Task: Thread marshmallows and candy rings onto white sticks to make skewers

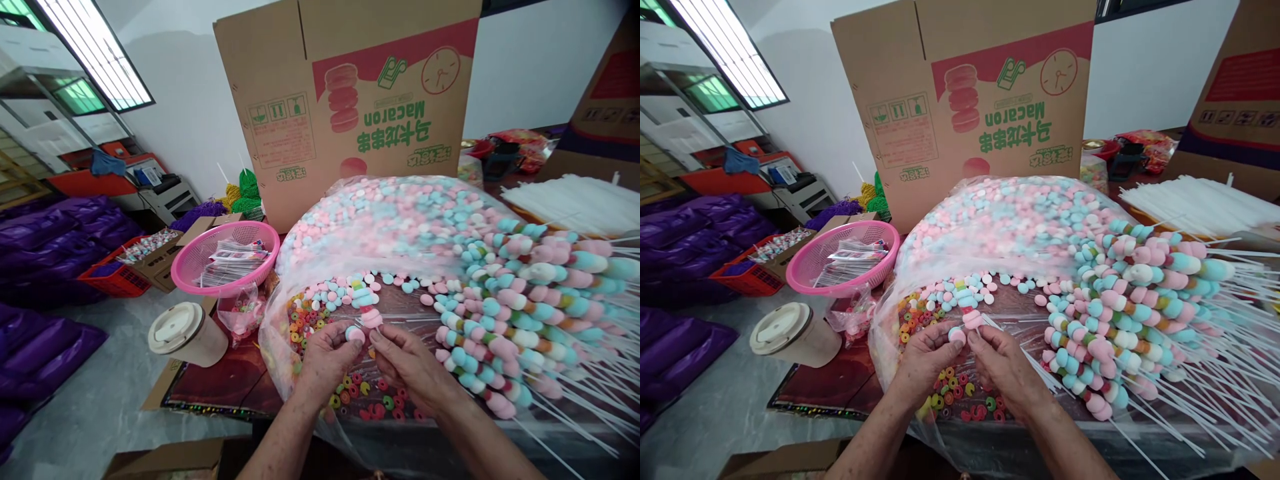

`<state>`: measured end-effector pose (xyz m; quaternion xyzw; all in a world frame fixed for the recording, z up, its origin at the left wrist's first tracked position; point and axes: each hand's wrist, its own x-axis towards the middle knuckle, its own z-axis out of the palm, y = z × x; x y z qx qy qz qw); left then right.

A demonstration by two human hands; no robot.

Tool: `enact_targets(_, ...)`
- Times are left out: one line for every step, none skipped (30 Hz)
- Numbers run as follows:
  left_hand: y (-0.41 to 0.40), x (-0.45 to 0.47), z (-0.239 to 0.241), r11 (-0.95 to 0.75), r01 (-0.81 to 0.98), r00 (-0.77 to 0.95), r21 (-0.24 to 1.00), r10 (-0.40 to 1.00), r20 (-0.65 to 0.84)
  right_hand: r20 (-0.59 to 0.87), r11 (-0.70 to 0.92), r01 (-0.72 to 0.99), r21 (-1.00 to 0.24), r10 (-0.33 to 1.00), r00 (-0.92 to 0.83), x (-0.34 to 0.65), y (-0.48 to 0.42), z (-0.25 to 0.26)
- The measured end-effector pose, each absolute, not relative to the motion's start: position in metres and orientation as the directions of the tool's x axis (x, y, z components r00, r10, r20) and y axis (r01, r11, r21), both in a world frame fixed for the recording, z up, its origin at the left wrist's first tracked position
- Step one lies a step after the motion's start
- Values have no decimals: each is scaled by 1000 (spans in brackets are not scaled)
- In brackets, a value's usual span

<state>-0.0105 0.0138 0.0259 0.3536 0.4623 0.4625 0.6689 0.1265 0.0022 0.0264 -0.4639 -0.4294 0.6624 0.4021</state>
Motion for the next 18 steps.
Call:
enact_targets(15,-12,26,324,-282,91,903,946,-311,-229,-241,-19,-970,941,-248,133,-2,29)
enact_targets(16,-14,25,322,-277,34,905,945,-326,-174,-147,125,-981,955,-241,140,-7,31)
enact_targets(17,-15,26,319,-273,-17,907,942,-336,-112,-43,279,-959,965,-236,146,-12,33)
enact_targets(19,-17,25,313,-268,-61,911,938,-341,-64,44,415,-909,968,-243,151,-18,33)
enact_targets(20,-18,25,305,-259,-96,916,936,-339,-33,108,527,-843,967,-252,154,-24,32)
enact_targets(21,-19,24,294,-247,-124,924,935,-331,-23,144,615,-775,967,-255,157,-29,30)
enact_targets(21,-19,23,280,-231,-148,932,936,-318,-28,157,687,-709,968,-250,157,-33,27)
enact_targets(22,-19,22,267,-212,-168,940,938,-304,-35,162,743,-649,969,-243,157,-35,25)
enact_targets(22,-18,20,256,-189,-184,948,939,-290,-45,164,788,-593,971,-236,155,-37,23)
enact_targets(22,-18,17,247,-164,-192,955,942,-277,-66,163,826,-539,970,-234,153,-37,22)
enact_targets(22,-18,15,240,-134,-192,961,945,-263,-98,158,858,-489,967,-234,151,-37,23)
enact_targets(22,-18,13,232,-94,-188,968,951,-246,-135,152,881,-447,963,-235,149,-36,24)
enact_targets(21,-19,11,218,-44,-184,975,957,-223,-171,144,902,-407,958,-230,147,-35,26)
enact_targets(20,-20,10,198,16,-181,980,965,-192,-205,133,921,-366,954,-219,145,-34,29)
enact_targets(19,-21,8,168,85,-176,982,973,-152,-233,122,937,-327,951,-204,143,-33,33)
enact_targets(18,-23,7,129,160,-170,979,980,-102,-254,117,949,-292,947,-195,142,-33,36)
enact_targets(16,-24,6,85,236,-161,968,986,-48,-271,115,958,-262,944,-188,140,-33,40)
enact_targets(15,-25,5,42,306,-150,951,989,5,-287,111,966,-235,941,-178,138,-33,43)
